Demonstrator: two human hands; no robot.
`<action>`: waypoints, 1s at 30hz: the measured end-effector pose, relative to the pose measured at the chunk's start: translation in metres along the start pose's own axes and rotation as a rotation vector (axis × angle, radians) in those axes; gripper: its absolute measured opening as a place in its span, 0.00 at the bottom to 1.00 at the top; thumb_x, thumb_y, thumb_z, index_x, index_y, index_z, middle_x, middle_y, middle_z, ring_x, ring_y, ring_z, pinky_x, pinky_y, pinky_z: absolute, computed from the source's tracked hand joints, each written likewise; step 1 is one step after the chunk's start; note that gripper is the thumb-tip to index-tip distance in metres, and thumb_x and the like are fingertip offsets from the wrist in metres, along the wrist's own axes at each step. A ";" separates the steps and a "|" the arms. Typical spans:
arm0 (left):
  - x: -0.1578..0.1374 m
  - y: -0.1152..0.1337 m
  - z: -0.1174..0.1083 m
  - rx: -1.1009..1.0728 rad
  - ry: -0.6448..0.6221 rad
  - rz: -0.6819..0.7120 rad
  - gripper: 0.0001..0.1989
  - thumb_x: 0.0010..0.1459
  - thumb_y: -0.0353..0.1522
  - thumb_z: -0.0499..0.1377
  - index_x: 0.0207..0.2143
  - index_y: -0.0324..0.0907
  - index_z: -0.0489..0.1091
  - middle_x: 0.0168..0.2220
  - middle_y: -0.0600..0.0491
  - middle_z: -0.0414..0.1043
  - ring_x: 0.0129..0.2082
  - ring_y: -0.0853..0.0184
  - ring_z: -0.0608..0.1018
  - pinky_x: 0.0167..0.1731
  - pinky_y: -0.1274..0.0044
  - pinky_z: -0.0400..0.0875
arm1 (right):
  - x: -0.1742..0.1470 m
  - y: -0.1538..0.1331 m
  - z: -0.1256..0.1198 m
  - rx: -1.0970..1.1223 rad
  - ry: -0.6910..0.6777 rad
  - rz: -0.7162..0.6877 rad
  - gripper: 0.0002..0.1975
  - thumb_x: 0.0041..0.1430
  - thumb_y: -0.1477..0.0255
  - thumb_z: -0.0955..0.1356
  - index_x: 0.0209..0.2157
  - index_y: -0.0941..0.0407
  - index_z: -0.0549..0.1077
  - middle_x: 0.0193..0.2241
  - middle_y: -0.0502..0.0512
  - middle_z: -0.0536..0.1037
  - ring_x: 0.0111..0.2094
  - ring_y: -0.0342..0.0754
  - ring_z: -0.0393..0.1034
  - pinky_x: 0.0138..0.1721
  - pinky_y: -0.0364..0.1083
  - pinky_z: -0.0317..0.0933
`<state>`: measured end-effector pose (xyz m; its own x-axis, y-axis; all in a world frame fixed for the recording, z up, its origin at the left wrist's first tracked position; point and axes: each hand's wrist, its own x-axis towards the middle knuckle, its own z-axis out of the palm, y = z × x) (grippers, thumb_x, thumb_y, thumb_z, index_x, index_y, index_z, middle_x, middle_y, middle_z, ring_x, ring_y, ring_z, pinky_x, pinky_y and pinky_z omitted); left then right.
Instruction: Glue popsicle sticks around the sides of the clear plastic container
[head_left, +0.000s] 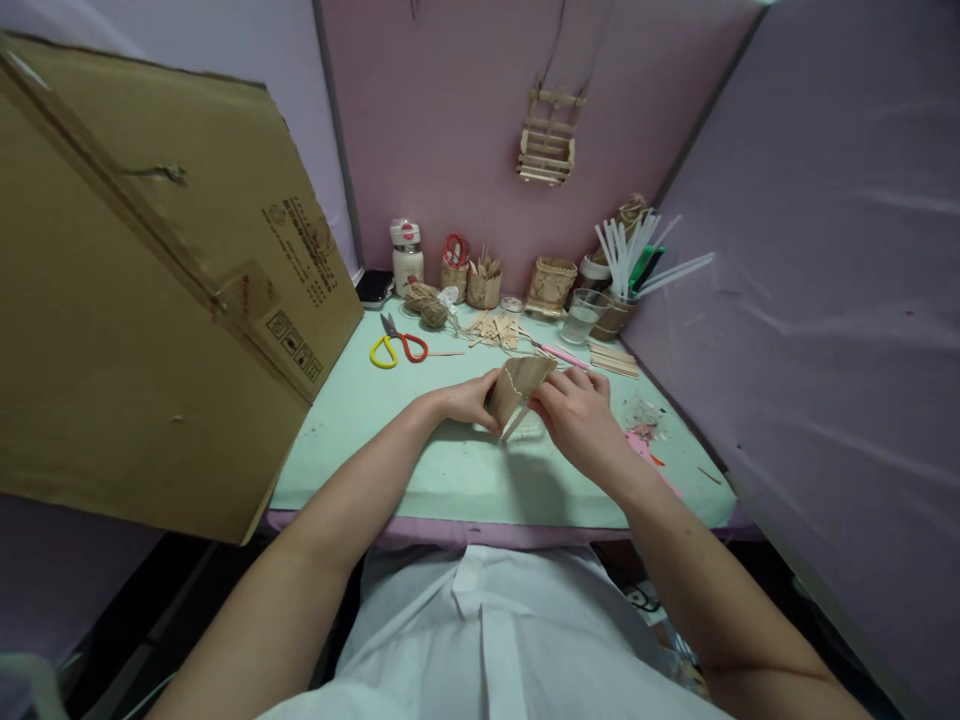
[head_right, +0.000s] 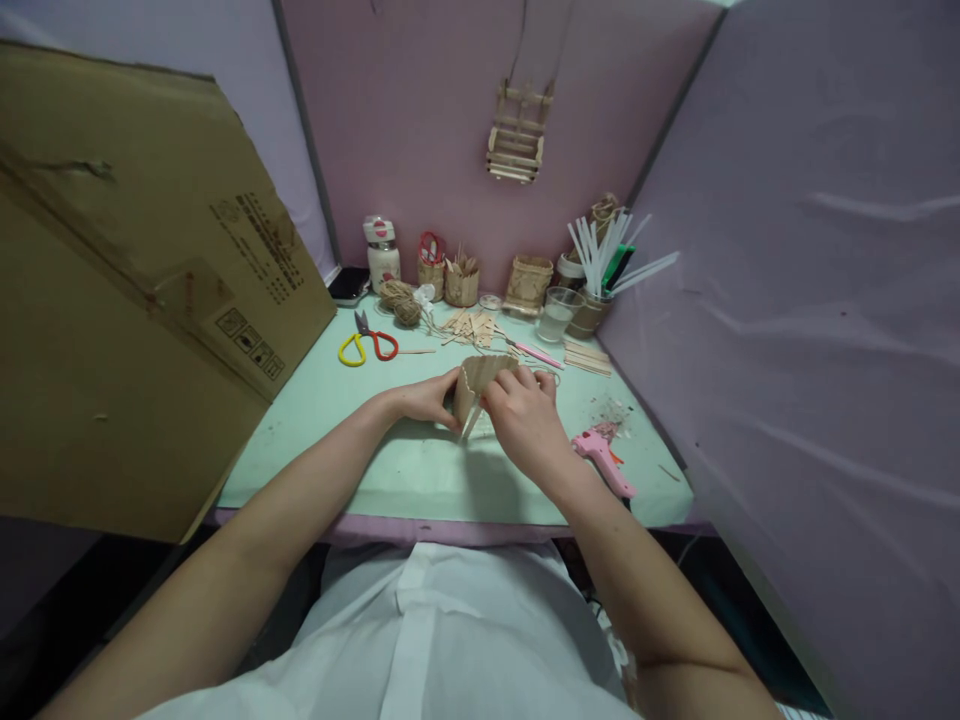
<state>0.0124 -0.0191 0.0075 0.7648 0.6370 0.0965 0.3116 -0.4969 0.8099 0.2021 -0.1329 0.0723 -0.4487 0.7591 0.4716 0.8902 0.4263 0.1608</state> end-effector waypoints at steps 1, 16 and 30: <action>0.000 0.001 0.000 0.008 -0.002 -0.007 0.51 0.33 0.35 0.72 0.60 0.38 0.54 0.57 0.42 0.64 0.58 0.49 0.67 0.58 0.62 0.63 | 0.001 0.000 0.000 0.000 0.000 -0.002 0.10 0.67 0.70 0.63 0.34 0.56 0.73 0.34 0.56 0.77 0.40 0.51 0.62 0.45 0.51 0.45; -0.003 0.009 0.003 0.011 0.023 -0.041 0.49 0.33 0.37 0.71 0.58 0.38 0.55 0.55 0.45 0.66 0.56 0.50 0.69 0.55 0.64 0.66 | 0.004 0.001 0.006 -0.011 0.041 -0.019 0.11 0.67 0.71 0.63 0.31 0.56 0.73 0.32 0.54 0.76 0.39 0.50 0.60 0.44 0.50 0.43; -0.003 0.009 0.004 0.034 0.053 -0.067 0.47 0.33 0.38 0.72 0.57 0.39 0.57 0.52 0.47 0.68 0.54 0.51 0.71 0.52 0.65 0.68 | 0.007 0.000 0.006 -0.016 0.018 -0.005 0.09 0.66 0.71 0.64 0.31 0.56 0.72 0.32 0.55 0.76 0.39 0.52 0.61 0.43 0.50 0.43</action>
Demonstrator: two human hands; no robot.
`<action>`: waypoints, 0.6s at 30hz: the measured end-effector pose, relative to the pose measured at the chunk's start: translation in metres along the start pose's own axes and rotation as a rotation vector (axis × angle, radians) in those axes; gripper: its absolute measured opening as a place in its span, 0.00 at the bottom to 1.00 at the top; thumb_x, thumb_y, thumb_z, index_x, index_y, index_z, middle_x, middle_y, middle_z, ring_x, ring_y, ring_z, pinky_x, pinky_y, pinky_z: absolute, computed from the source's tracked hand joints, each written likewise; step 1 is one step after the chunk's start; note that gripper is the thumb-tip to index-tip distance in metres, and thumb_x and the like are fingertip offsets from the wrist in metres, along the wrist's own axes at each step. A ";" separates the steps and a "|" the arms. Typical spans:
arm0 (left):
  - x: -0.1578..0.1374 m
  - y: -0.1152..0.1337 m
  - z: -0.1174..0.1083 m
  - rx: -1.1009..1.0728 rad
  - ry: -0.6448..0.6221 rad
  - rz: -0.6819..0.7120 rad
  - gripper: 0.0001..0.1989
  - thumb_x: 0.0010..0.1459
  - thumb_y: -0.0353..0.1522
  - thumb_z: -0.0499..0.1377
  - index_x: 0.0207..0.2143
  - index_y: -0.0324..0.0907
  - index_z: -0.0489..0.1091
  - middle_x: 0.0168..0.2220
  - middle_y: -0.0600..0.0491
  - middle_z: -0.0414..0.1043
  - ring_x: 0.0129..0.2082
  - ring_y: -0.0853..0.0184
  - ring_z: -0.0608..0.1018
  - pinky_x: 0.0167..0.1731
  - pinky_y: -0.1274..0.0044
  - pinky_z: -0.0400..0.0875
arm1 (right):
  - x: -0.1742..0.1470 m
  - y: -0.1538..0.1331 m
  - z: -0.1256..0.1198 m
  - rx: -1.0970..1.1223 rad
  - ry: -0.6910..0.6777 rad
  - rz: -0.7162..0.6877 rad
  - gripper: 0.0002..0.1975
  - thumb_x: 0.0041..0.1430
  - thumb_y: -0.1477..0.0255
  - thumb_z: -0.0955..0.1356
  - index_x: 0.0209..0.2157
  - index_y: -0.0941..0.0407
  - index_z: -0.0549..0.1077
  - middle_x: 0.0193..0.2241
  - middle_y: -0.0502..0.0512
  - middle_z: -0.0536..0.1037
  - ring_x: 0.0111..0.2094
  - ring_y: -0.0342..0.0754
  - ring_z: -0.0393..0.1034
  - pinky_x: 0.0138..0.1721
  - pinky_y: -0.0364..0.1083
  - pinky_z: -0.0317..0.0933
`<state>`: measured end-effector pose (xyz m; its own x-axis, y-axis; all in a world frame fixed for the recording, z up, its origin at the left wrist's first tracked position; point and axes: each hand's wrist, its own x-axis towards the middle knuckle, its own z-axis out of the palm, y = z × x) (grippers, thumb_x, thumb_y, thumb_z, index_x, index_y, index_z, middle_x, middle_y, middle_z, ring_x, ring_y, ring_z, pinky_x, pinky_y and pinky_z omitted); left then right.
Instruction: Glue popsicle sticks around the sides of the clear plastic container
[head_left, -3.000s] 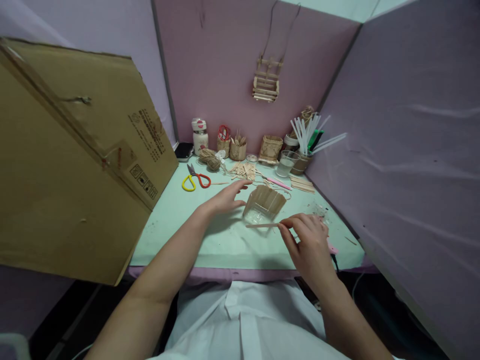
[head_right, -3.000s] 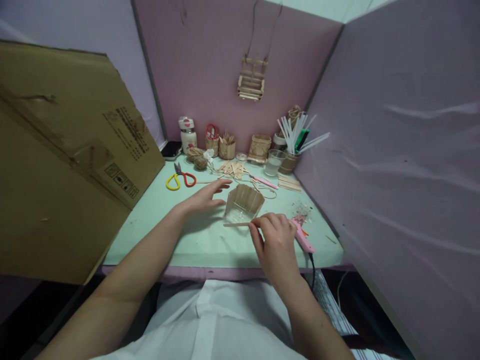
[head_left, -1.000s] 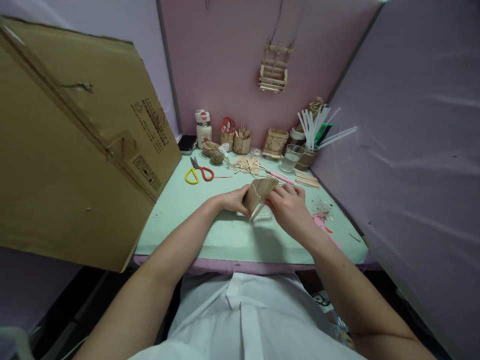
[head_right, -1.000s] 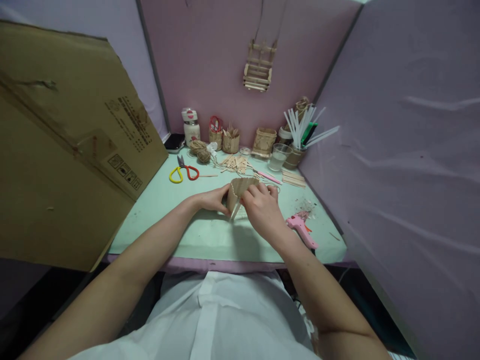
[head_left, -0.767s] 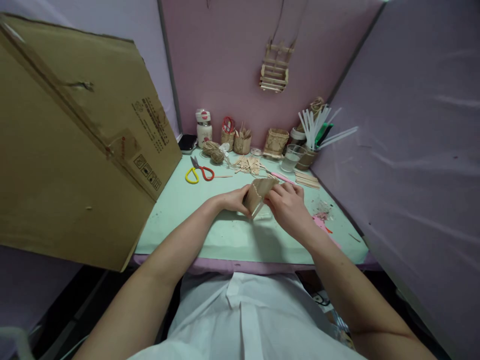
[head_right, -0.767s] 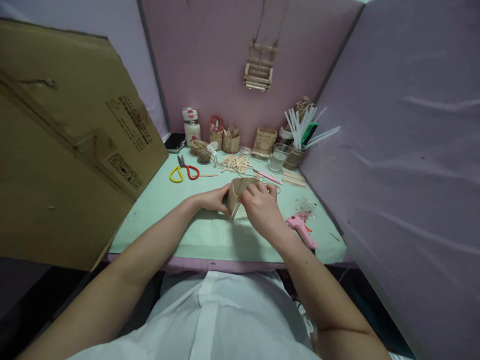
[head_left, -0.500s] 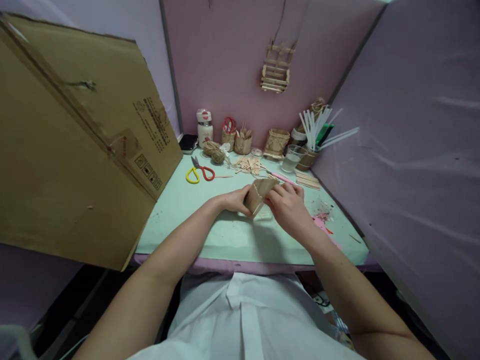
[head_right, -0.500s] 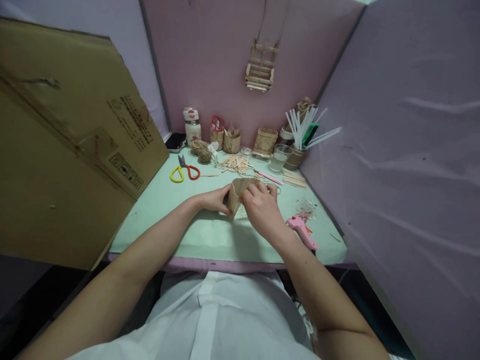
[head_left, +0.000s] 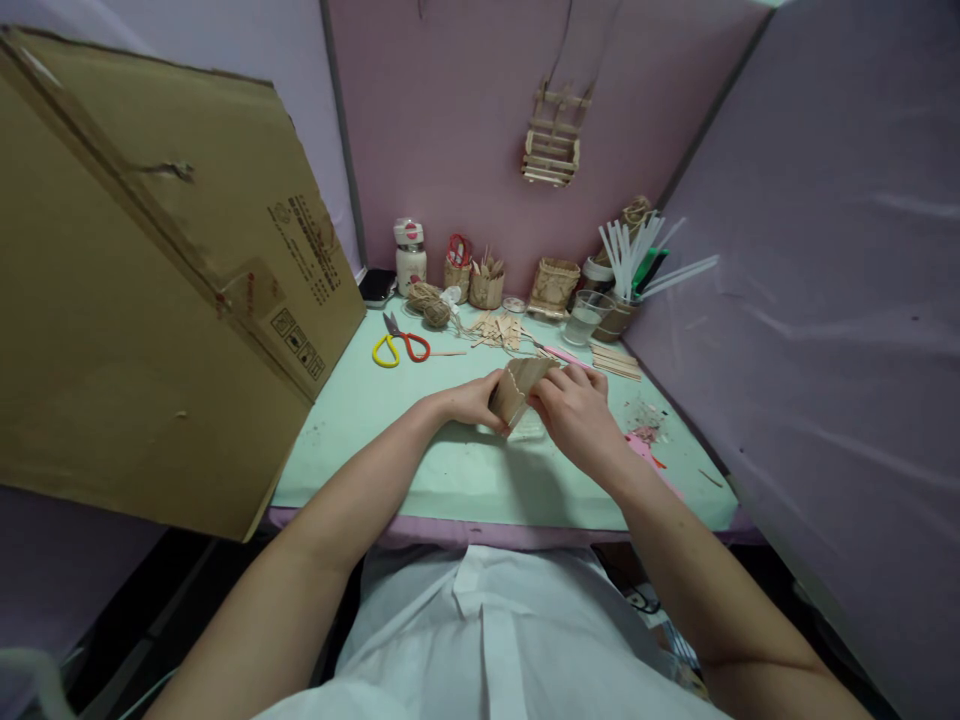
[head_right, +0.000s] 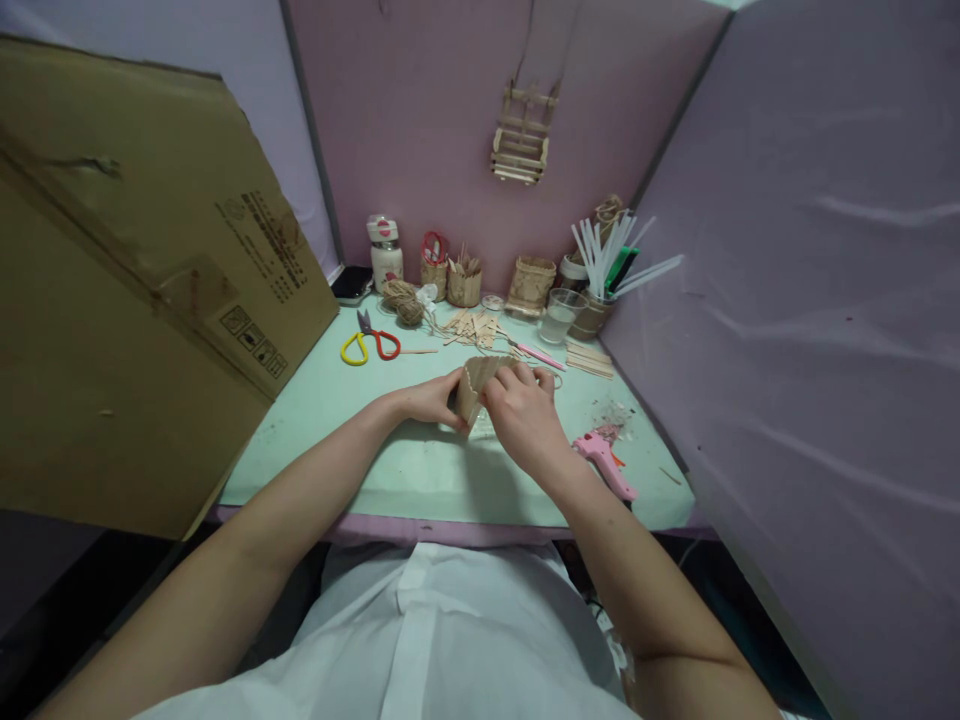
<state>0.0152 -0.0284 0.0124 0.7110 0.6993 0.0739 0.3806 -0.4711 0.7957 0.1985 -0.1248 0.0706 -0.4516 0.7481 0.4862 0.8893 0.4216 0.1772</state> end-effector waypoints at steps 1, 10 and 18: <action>0.000 0.000 0.000 0.001 -0.001 0.001 0.47 0.33 0.38 0.71 0.57 0.39 0.57 0.52 0.47 0.68 0.54 0.51 0.71 0.52 0.65 0.68 | 0.000 0.000 0.000 -0.001 0.003 -0.001 0.09 0.66 0.71 0.64 0.31 0.55 0.72 0.32 0.55 0.76 0.39 0.52 0.61 0.43 0.50 0.43; -0.001 0.001 0.000 0.036 -0.013 -0.021 0.47 0.34 0.37 0.71 0.57 0.38 0.57 0.51 0.46 0.68 0.52 0.52 0.72 0.50 0.66 0.69 | 0.001 0.000 0.000 0.005 0.002 0.005 0.07 0.65 0.71 0.65 0.32 0.55 0.73 0.33 0.55 0.77 0.40 0.52 0.61 0.44 0.50 0.44; -0.001 0.001 0.000 0.019 -0.009 -0.004 0.47 0.34 0.37 0.71 0.57 0.39 0.57 0.51 0.47 0.68 0.52 0.52 0.71 0.50 0.65 0.69 | 0.001 0.000 0.001 0.008 0.010 0.007 0.08 0.66 0.70 0.65 0.32 0.55 0.73 0.33 0.55 0.77 0.40 0.52 0.62 0.44 0.50 0.44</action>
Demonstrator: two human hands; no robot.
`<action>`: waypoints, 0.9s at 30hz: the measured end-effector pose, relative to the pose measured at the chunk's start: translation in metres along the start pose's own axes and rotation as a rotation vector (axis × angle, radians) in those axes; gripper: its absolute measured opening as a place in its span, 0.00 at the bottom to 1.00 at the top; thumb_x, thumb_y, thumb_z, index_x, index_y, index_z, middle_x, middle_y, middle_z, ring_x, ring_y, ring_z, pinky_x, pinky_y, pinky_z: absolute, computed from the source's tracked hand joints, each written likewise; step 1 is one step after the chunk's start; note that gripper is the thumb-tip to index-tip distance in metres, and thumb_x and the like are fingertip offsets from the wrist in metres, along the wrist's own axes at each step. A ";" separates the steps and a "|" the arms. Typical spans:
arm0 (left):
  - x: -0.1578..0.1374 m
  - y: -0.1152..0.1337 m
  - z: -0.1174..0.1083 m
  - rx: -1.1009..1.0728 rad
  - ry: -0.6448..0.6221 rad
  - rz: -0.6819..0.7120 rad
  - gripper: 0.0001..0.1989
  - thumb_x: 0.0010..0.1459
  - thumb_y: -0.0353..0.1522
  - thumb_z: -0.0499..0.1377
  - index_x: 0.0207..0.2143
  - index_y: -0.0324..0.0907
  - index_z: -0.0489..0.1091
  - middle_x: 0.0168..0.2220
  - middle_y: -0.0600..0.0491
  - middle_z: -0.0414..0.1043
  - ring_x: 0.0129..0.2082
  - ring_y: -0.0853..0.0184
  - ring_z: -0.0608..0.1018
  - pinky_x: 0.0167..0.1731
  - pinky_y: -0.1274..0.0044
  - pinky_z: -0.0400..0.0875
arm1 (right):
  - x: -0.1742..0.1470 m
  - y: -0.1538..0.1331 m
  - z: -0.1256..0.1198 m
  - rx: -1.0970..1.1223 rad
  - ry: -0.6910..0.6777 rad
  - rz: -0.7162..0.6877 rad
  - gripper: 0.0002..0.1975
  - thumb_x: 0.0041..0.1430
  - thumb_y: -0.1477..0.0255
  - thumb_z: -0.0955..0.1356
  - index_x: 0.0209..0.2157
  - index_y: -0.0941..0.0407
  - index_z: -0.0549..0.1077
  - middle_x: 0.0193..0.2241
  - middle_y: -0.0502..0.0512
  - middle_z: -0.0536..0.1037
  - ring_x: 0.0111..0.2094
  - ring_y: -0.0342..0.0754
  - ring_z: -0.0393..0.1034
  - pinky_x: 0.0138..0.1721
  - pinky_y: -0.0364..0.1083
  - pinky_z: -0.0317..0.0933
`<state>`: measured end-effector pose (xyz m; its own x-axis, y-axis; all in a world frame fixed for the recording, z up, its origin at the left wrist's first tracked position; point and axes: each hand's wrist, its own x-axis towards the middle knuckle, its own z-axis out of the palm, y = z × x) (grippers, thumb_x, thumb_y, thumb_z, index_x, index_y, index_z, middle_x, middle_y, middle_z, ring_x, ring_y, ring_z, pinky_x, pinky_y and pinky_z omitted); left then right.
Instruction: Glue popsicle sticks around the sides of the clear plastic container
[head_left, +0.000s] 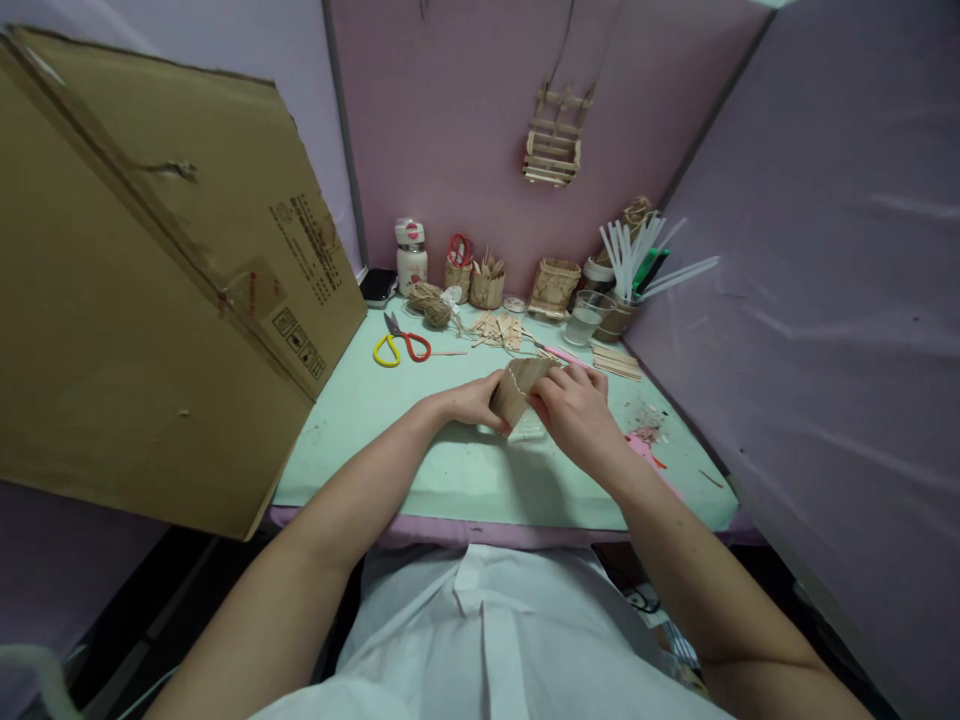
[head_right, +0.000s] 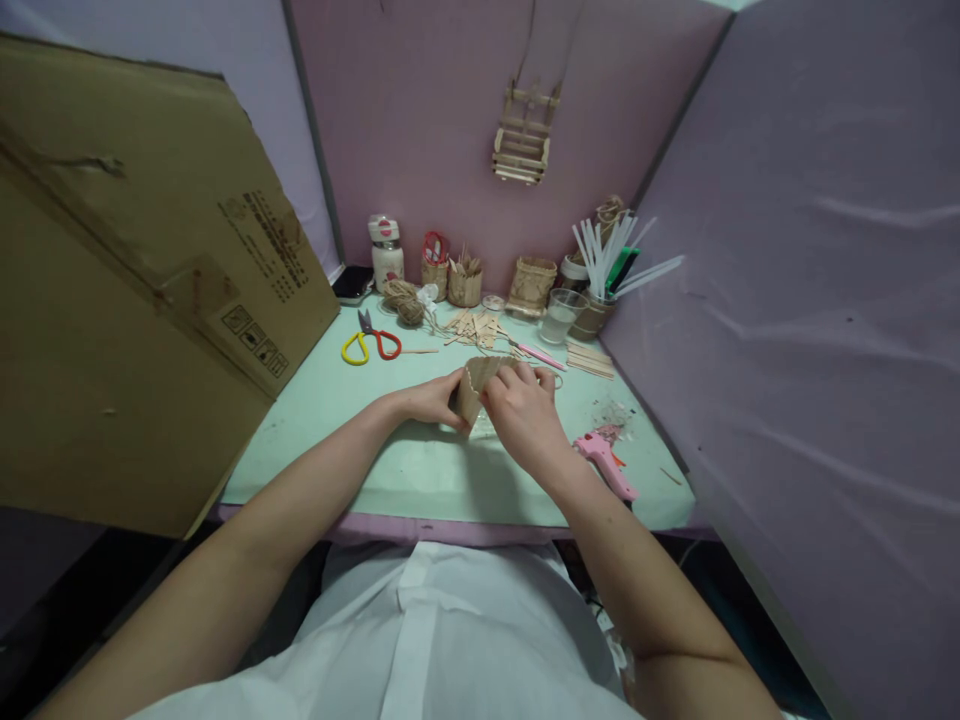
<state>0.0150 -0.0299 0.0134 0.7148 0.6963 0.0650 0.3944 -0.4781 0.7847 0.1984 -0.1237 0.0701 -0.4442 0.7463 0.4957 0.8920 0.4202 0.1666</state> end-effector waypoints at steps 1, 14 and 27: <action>0.000 0.000 0.000 -0.002 0.002 0.003 0.47 0.34 0.37 0.71 0.57 0.39 0.57 0.51 0.47 0.68 0.52 0.52 0.71 0.50 0.65 0.69 | 0.000 0.000 0.000 0.000 0.003 -0.001 0.08 0.65 0.70 0.65 0.32 0.55 0.73 0.33 0.55 0.77 0.40 0.52 0.62 0.44 0.50 0.44; -0.002 0.005 0.000 0.001 0.003 -0.008 0.46 0.35 0.37 0.70 0.57 0.38 0.57 0.51 0.46 0.69 0.52 0.52 0.72 0.49 0.66 0.70 | 0.000 0.000 0.000 0.009 -0.005 0.016 0.08 0.65 0.70 0.65 0.31 0.56 0.73 0.33 0.56 0.77 0.40 0.52 0.62 0.44 0.51 0.44; -0.001 0.002 0.000 0.015 0.002 -0.013 0.46 0.35 0.38 0.70 0.57 0.39 0.57 0.52 0.47 0.68 0.53 0.51 0.71 0.50 0.66 0.70 | -0.003 0.000 0.002 0.019 0.023 0.021 0.08 0.65 0.70 0.65 0.33 0.56 0.74 0.33 0.55 0.77 0.41 0.53 0.63 0.45 0.50 0.44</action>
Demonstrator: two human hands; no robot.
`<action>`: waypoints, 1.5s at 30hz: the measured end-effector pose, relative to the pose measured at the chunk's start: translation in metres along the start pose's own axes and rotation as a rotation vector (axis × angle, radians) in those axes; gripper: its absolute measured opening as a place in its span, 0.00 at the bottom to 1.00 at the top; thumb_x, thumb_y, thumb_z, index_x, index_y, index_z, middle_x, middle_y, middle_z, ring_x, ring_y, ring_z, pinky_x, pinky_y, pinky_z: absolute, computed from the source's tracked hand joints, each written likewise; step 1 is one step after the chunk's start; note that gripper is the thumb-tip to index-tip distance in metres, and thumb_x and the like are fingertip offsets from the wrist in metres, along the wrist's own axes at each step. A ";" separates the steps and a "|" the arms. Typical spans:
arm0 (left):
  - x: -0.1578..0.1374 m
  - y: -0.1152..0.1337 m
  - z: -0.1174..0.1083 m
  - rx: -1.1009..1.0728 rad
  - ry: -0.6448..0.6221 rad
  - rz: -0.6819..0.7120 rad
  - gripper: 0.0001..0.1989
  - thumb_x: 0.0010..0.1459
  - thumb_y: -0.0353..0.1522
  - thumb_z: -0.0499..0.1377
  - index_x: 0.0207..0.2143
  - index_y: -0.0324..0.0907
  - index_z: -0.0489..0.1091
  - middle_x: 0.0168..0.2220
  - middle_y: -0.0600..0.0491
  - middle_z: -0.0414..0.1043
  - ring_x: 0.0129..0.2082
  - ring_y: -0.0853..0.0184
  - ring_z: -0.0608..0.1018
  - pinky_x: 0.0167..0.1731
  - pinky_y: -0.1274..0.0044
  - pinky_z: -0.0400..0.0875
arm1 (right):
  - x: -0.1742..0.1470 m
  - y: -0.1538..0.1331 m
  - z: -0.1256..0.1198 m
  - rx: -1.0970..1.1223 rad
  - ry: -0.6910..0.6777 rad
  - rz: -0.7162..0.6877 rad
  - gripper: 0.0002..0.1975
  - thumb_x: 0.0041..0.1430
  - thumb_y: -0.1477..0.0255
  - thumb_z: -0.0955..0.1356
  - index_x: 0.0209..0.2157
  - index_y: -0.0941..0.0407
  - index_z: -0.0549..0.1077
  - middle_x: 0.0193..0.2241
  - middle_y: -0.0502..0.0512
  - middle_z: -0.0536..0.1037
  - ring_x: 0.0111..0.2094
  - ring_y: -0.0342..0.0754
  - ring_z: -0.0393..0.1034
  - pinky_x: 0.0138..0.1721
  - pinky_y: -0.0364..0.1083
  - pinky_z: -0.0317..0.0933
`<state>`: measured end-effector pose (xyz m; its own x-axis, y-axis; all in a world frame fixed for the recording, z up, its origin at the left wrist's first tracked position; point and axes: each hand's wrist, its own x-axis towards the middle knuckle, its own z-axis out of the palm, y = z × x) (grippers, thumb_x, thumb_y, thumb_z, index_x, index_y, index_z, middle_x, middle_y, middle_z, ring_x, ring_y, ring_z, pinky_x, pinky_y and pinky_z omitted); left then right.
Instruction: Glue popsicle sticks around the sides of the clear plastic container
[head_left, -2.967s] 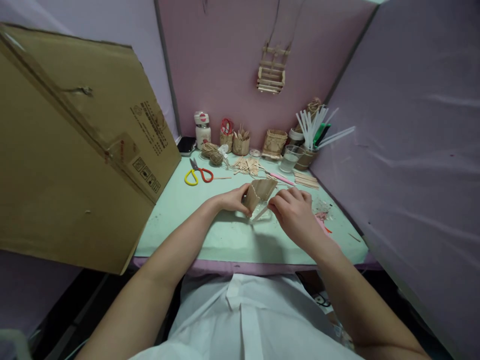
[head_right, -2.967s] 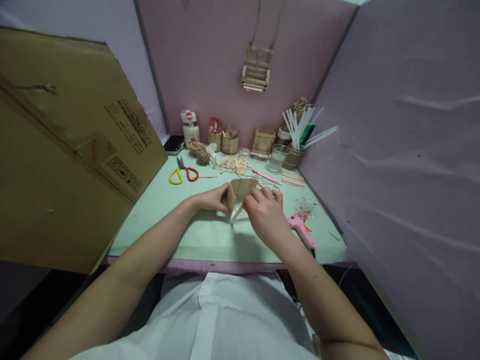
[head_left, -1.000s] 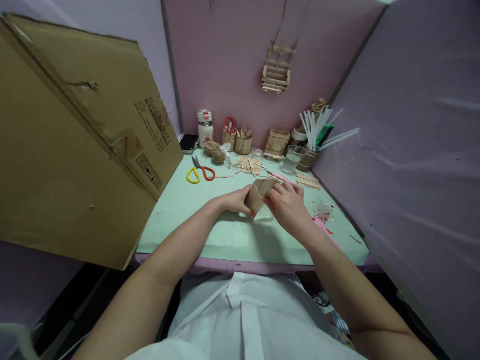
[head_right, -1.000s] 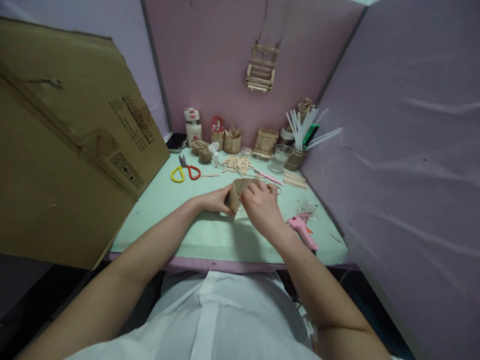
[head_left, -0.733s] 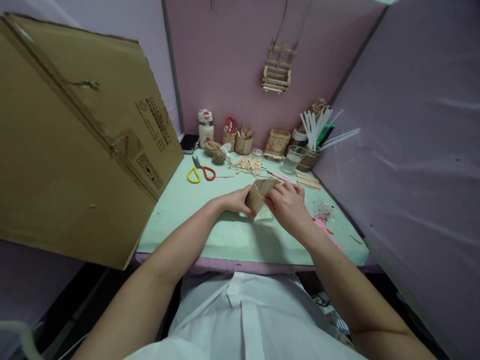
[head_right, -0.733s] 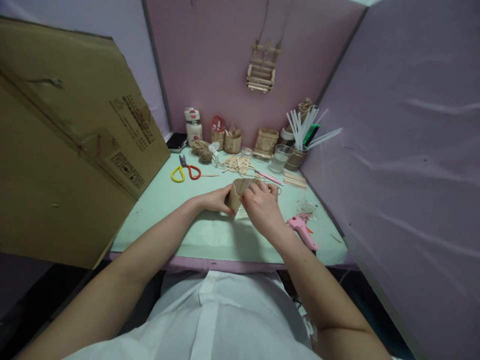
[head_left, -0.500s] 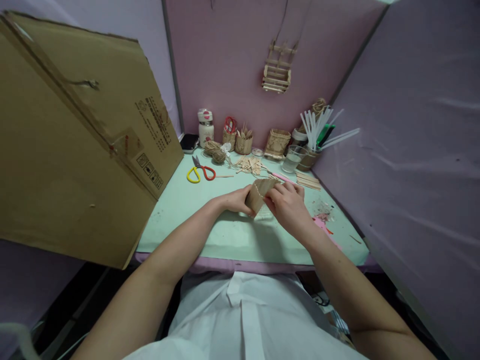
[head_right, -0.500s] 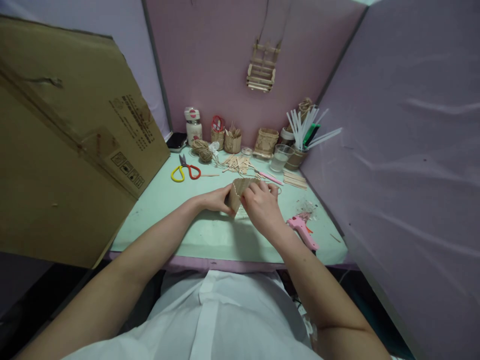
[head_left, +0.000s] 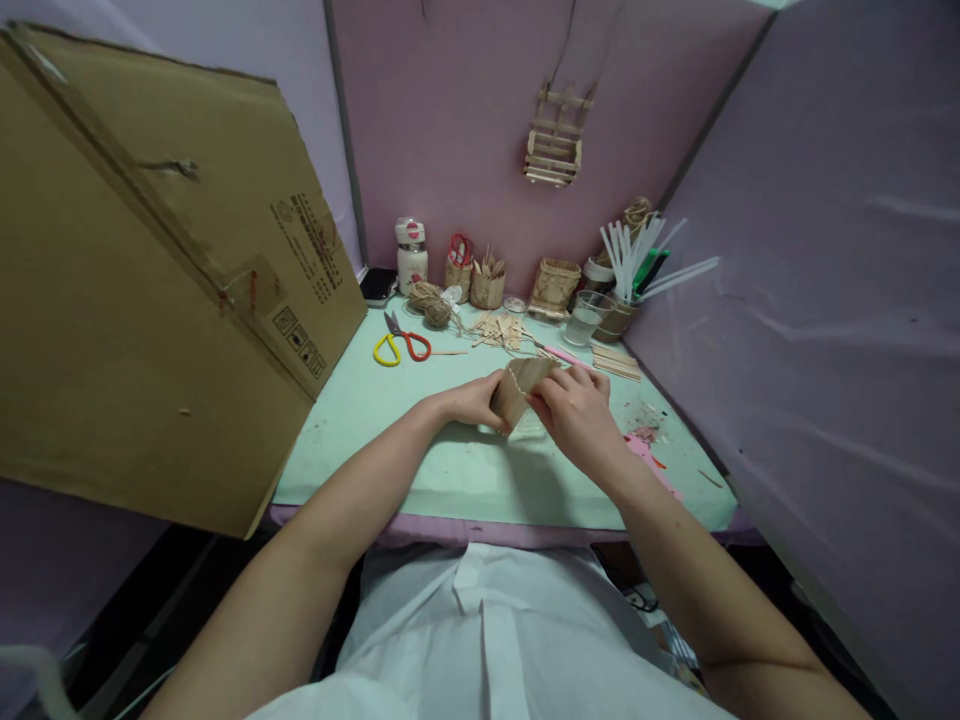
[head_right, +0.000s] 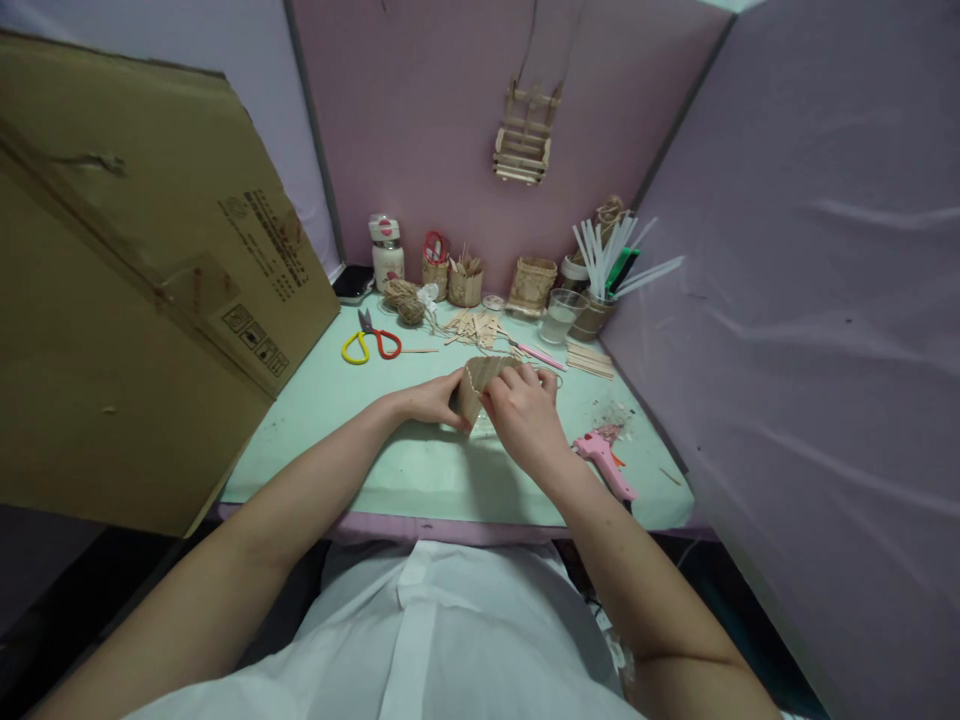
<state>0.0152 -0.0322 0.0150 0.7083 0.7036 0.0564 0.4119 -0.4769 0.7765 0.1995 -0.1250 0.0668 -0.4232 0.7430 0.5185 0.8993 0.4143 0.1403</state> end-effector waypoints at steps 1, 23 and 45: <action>0.000 0.000 0.000 0.002 -0.002 0.000 0.46 0.36 0.38 0.70 0.57 0.39 0.57 0.52 0.47 0.68 0.53 0.51 0.71 0.50 0.66 0.70 | 0.000 0.000 0.000 0.001 0.001 0.000 0.08 0.65 0.70 0.65 0.32 0.55 0.74 0.33 0.55 0.77 0.41 0.53 0.63 0.45 0.50 0.44; -0.001 0.002 0.001 -0.020 0.008 0.020 0.45 0.36 0.37 0.70 0.57 0.38 0.57 0.52 0.47 0.69 0.53 0.52 0.71 0.50 0.67 0.69 | -0.004 -0.001 0.003 0.028 0.032 0.019 0.10 0.67 0.68 0.64 0.33 0.56 0.74 0.33 0.56 0.76 0.40 0.53 0.63 0.45 0.51 0.45; 0.000 -0.003 0.004 -0.059 0.032 0.054 0.44 0.36 0.35 0.70 0.57 0.40 0.58 0.50 0.46 0.69 0.49 0.54 0.72 0.48 0.64 0.69 | -0.013 -0.009 0.025 0.055 0.247 0.114 0.07 0.61 0.67 0.69 0.31 0.55 0.71 0.32 0.53 0.76 0.40 0.52 0.63 0.45 0.51 0.46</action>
<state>0.0164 -0.0324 0.0102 0.7096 0.6947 0.1180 0.3388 -0.4832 0.8073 0.1944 -0.1255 0.0378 -0.2738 0.6386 0.7192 0.9294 0.3680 0.0270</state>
